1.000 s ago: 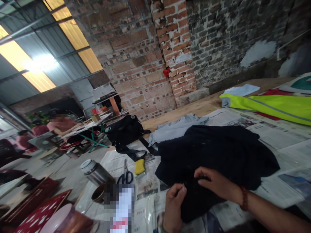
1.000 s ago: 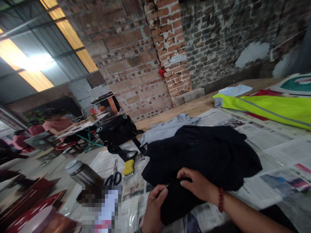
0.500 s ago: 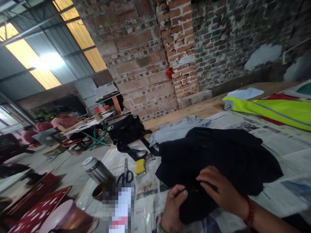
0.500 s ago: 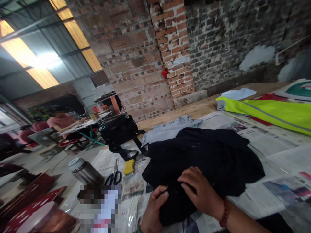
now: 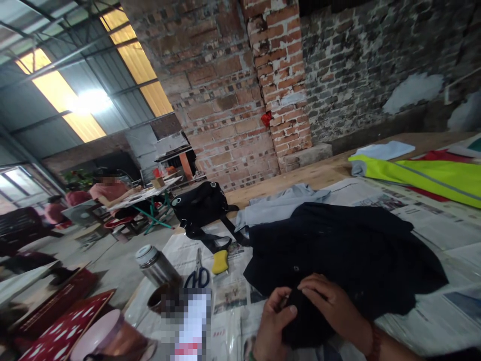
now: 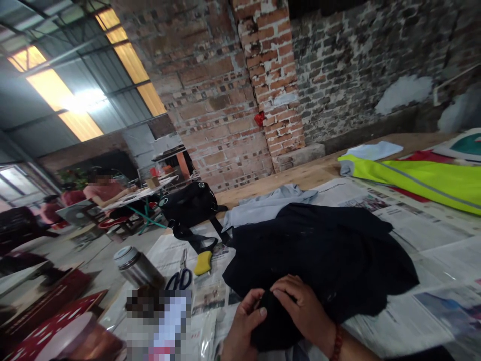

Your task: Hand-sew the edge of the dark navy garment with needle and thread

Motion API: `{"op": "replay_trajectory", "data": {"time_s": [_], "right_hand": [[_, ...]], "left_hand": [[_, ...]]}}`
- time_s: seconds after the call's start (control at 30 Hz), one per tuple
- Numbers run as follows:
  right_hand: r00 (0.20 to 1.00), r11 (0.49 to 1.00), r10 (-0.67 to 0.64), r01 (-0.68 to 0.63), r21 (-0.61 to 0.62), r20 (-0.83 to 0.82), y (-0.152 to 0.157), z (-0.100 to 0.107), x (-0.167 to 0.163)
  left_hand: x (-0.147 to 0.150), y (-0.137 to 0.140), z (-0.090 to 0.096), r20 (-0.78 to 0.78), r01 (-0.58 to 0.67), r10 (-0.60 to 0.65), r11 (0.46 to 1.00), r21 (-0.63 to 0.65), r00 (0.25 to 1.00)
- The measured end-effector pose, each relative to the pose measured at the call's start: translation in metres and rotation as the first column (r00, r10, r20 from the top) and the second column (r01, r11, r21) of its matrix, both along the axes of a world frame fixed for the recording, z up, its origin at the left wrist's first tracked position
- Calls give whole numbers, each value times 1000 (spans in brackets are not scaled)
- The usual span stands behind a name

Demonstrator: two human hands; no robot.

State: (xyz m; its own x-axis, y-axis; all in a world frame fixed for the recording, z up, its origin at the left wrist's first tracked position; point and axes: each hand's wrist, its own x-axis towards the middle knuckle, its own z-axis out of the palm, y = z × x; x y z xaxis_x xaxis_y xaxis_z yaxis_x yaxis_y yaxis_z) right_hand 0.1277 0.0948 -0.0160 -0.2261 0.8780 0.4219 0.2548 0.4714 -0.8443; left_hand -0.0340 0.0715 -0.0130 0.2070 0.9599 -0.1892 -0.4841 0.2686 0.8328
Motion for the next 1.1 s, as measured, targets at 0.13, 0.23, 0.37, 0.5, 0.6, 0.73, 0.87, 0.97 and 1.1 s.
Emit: {"op": "replay_trajectory", "data": {"time_s": [0.13, 0.23, 0.37, 0.5, 0.6, 0.73, 0.87, 0.97, 1.1], "right_hand": [[993, 994, -58, 48, -95, -106, -1, 2, 2], [976, 982, -99, 65, -178, -193, -2, 3, 2], [942, 933, -161, 49, -356, -294, 0, 6, 4], [868, 907, -237, 35, -420, -438, 8, 19, 15], [763, 891, -171, -151, -429, -624, 9, 32, 25], [580, 845, -149, -346, -408, -801, 3, 46, 35], [552, 841, -148, -366, -398, -821, -3, 55, 49], [603, 814, -119, -396, -425, -789, -8, 57, 59], [711, 753, -39, -441, -488, -702, -22, 46, 54]], "left_hand": [[1, 4, -3, -41, 53, -53, 998, -19, 998], [1, 7, -8, -112, 39, -49, 995, -92, 993], [0, 6, -9, -173, -60, 29, 982, -177, 985], [-3, 4, -6, -128, -72, 49, 980, -184, 991], [-4, 4, -5, -96, -45, 32, 991, -130, 995], [-3, 4, -4, -83, -80, 72, 992, -98, 994], [-2, 2, -3, -85, -149, 138, 979, -137, 987], [-1, 1, -2, -93, -220, 207, 960, -171, 974], [-4, 1, -3, -127, -260, 241, 951, -164, 962]]}}
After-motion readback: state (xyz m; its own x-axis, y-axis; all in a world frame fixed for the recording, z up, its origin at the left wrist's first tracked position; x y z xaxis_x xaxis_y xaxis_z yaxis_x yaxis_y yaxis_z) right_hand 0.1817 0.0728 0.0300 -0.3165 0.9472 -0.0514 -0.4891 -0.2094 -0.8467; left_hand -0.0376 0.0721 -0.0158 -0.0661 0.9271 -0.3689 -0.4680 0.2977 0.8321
